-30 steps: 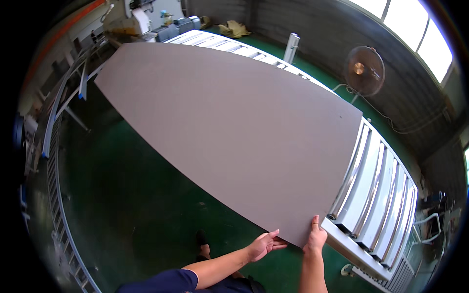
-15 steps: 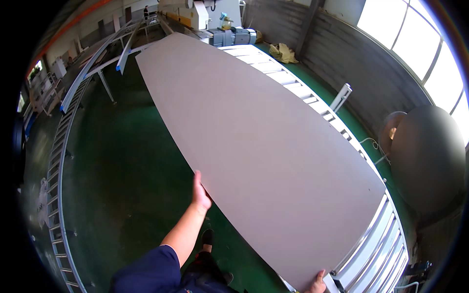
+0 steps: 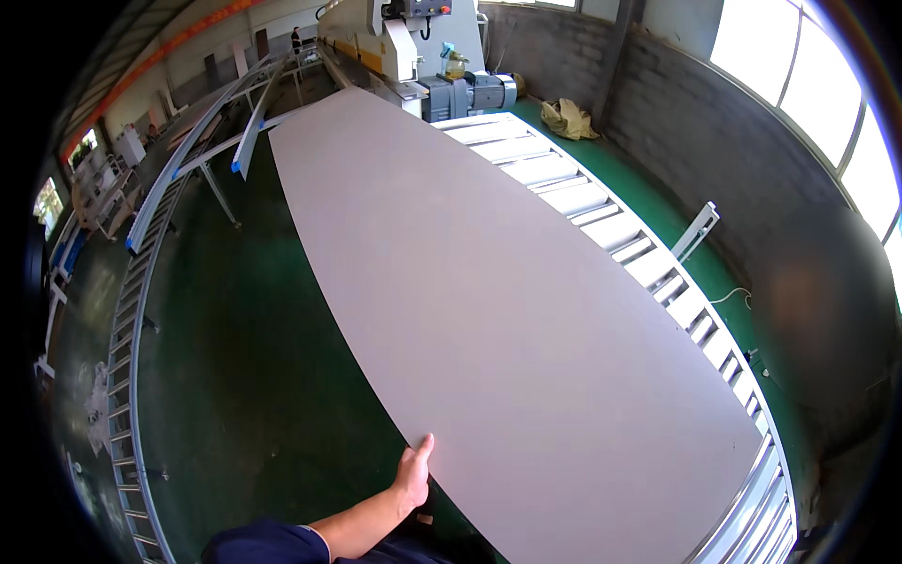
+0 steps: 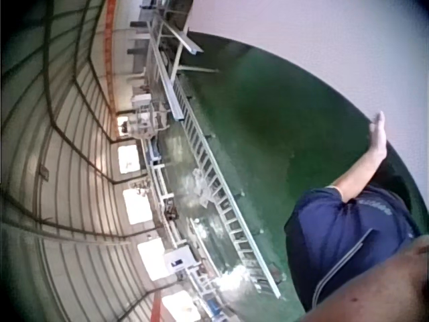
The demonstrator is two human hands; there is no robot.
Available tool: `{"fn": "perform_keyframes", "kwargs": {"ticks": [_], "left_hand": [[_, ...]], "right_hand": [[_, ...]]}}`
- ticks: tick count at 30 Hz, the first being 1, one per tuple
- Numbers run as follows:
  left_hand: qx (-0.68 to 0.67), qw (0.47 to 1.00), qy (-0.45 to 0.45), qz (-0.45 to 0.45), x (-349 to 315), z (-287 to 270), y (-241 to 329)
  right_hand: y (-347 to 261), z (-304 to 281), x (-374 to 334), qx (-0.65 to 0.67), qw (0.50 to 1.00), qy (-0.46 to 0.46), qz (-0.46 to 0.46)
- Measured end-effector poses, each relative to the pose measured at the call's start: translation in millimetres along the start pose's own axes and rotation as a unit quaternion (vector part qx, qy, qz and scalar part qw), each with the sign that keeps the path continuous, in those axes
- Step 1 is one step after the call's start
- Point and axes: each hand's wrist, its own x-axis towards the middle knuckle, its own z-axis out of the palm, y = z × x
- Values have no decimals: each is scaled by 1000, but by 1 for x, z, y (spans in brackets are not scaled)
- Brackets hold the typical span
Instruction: The person pushes a mobile roller cart, walks to a panel on a machine track, guides the panel through the machine by hand, and transfers the panel onto an adjacent roller conveyor table.
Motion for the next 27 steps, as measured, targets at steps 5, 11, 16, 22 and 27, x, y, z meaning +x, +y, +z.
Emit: {"fn": "perform_keyframes", "kwargs": {"ticks": [5, 11, 16, 22, 27], "left_hand": [[25, 999, 29, -10, -27, 41, 41], [60, 997, 41, -28, -18, 49, 31], [66, 998, 24, -4, -6, 52, 19], [36, 999, 19, 28, -8, 63, 23], [57, 998, 15, -39, 1, 65, 10]], "right_hand": [[-22, -5, 9, -65, 997, -32, -2], [-44, -13, 18, -159, 985, -70, -20], [-54, -30, 29, -286, 952, -109, -29], [-76, -28, 45, -372, 890, 24, -263], [-166, 57, 39, -323, 839, 28, -438]]}}
